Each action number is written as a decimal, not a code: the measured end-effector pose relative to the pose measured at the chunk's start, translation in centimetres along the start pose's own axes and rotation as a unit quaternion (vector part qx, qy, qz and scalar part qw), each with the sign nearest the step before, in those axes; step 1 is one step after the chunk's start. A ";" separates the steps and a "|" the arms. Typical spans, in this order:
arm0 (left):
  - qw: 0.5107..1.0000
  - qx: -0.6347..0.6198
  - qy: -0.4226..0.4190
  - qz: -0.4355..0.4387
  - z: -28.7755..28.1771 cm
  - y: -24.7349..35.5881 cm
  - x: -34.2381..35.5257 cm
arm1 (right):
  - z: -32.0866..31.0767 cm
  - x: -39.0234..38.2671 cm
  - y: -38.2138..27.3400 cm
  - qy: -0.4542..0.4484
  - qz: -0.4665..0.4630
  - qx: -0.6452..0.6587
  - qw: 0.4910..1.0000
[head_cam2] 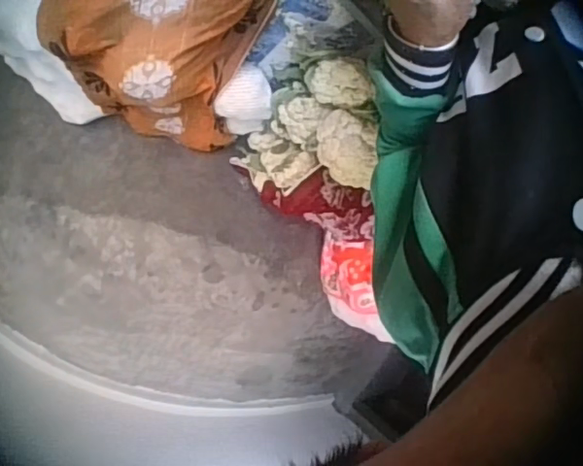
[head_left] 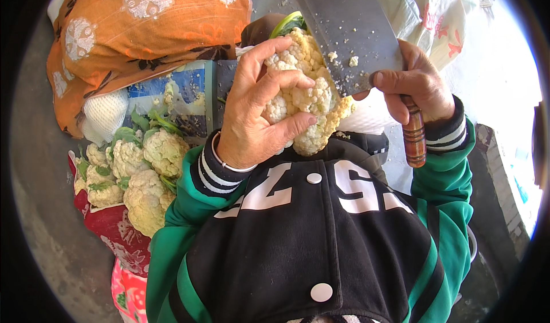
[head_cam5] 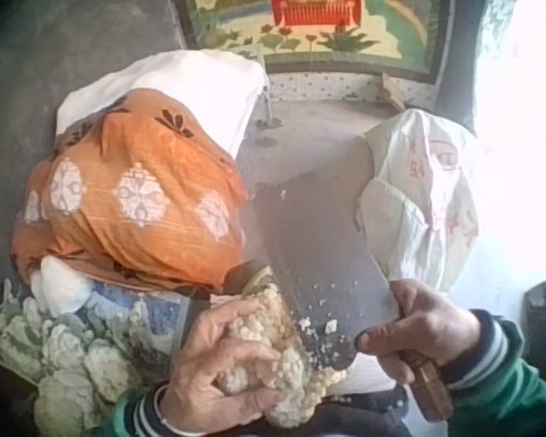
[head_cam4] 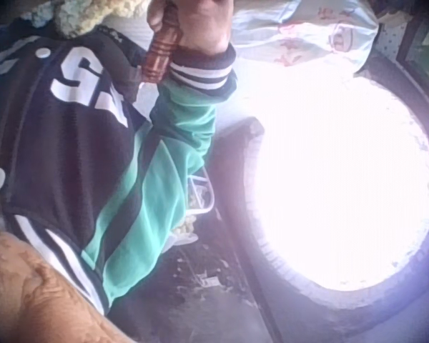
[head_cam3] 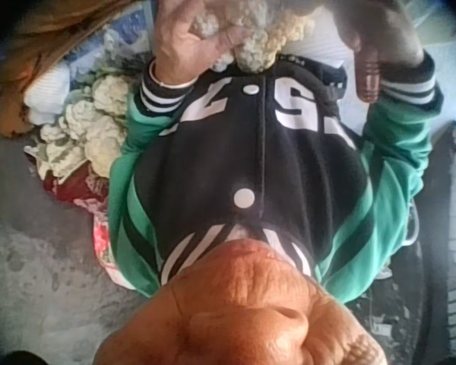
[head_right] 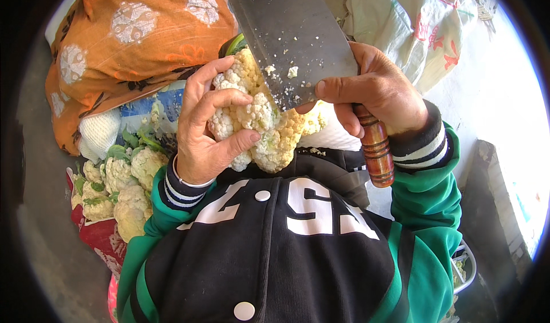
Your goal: The person holds a whole cauliflower and uses a cleaver to trim and cut it into smaller florets. The person repeatedly slices the cauliflower, removing outer layers and separating florets while holding the vegetable with the other hand.
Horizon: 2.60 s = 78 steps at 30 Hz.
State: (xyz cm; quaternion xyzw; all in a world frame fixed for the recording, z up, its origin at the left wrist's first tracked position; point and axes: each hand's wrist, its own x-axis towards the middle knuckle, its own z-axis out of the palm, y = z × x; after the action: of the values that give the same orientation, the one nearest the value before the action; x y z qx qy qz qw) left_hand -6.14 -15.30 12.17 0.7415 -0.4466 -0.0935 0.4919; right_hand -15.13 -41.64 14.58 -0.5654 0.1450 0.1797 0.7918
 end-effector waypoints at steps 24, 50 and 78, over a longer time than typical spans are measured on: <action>0.996 -0.078 0.023 0.024 0.2 -1.1 0.3 | -0.7 2.2 1.0 -0.059 0.072 0.032 0.995; 0.989 -0.075 0.096 -0.078 -1.0 -4.3 0.6 | -2.3 -1.0 5.4 0.202 -0.201 0.188 0.940; 0.933 -0.252 0.081 -0.244 -3.1 -7.0 3.4 | -4.6 -2.3 10.1 0.213 -0.150 0.387 0.885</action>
State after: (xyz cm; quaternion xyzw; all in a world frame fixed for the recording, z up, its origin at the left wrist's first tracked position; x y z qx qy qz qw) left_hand 1.66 -15.04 9.03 0.6844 -0.1726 -0.2601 0.6589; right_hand -21.87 -43.30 5.57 -0.2538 0.2818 -0.1365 0.9152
